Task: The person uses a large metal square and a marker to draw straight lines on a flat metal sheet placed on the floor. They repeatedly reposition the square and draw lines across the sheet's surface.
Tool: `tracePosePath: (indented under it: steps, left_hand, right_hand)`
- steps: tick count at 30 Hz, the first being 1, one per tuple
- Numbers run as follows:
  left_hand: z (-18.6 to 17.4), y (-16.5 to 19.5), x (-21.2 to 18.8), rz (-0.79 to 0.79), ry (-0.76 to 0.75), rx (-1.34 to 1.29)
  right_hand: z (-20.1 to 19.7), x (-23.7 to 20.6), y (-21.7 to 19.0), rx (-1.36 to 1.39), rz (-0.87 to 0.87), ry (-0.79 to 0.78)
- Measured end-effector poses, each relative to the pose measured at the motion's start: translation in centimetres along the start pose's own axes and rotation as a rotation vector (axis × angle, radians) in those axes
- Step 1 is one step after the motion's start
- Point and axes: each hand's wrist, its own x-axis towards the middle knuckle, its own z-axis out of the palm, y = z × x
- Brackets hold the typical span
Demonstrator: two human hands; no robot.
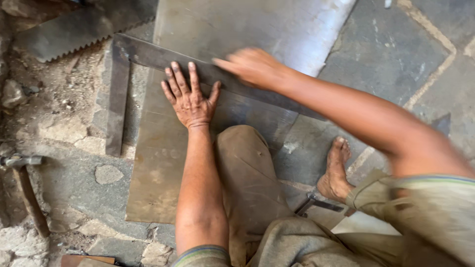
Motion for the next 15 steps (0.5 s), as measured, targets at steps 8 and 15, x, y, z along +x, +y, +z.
tracePosePath:
  steps: [8, 15]
  left_hand:
    - [-0.9, 0.2, 0.3, 0.016, -0.002, -0.007]
    - [-2.5, 1.4, 0.4, -0.025, 0.015, -0.079]
  right_hand:
    - [-6.0, -30.2, -0.8, 0.002, 0.57, -0.683]
    - [2.0, -23.0, -5.9, 0.11, 0.838, -0.249]
